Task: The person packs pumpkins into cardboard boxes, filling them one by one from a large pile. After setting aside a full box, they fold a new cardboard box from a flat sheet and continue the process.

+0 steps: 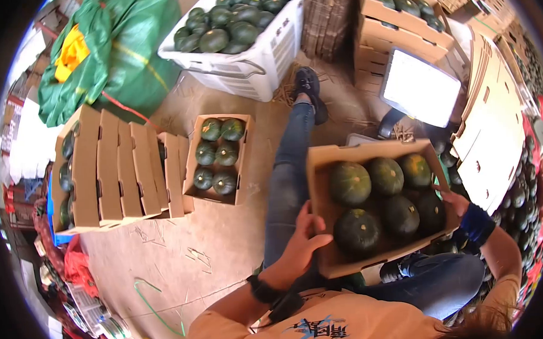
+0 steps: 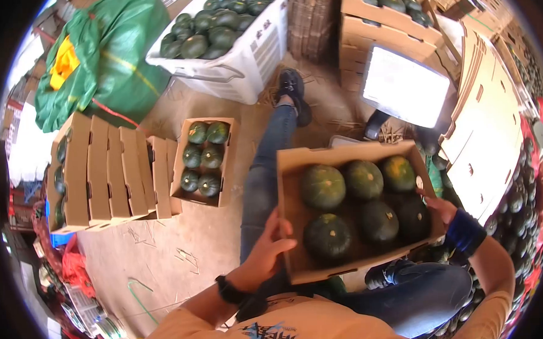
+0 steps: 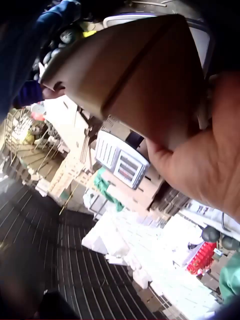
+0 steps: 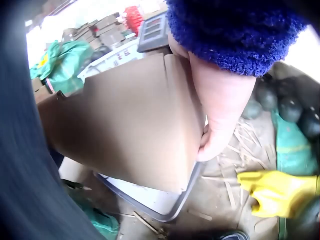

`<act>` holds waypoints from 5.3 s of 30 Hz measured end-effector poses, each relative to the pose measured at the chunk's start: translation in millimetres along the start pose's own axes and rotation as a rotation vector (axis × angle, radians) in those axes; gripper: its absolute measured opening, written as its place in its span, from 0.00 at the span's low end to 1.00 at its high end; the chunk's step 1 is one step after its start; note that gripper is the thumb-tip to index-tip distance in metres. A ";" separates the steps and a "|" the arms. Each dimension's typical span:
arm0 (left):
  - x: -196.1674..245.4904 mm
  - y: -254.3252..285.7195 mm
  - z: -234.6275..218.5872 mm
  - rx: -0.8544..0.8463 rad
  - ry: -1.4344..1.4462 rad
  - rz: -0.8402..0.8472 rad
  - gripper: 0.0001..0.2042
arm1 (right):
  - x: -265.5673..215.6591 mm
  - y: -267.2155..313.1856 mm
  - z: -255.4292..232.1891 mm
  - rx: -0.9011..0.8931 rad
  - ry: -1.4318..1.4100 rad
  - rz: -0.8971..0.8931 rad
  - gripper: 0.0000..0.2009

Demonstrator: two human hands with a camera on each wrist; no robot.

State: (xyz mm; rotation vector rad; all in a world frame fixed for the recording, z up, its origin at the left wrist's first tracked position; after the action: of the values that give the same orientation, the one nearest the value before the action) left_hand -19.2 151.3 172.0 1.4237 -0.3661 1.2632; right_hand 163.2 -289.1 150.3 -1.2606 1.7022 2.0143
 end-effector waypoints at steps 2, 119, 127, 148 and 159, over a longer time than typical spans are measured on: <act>31.2 26.4 -30.8 0.081 0.181 -0.024 0.23 | -94.6 15.6 76.6 -0.151 -0.262 0.039 0.29; 84.2 67.6 48.4 -0.718 -1.611 0.970 0.15 | -51.4 180.8 186.8 0.277 1.370 -0.652 0.15; 177.9 44.6 27.3 -0.186 -0.451 1.080 0.42 | -40.8 210.8 207.1 0.213 1.224 -0.766 0.18; 135.2 -15.8 26.0 -0.420 -0.069 0.492 0.21 | -33.5 132.1 83.5 0.418 -0.546 -0.852 0.31; 152.8 -17.8 25.5 -0.737 -0.724 1.046 0.37 | -59.0 162.4 103.5 0.444 0.160 -1.140 0.16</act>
State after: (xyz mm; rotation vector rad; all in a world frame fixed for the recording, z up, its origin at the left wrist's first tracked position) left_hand 64.3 199.2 294.7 0.9533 -2.0335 1.0972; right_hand 46.5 -226.5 302.1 -1.6626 0.9518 0.8405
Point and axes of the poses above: each hand's wrist, its own y-axis away from the middle knuckle, its own z-axis out of the palm, x = y × z, the point moved 2 cm from there along -y, towards the middle knuckle, and after that the axes turned 15 degrees about x, right-handed, at the moved point
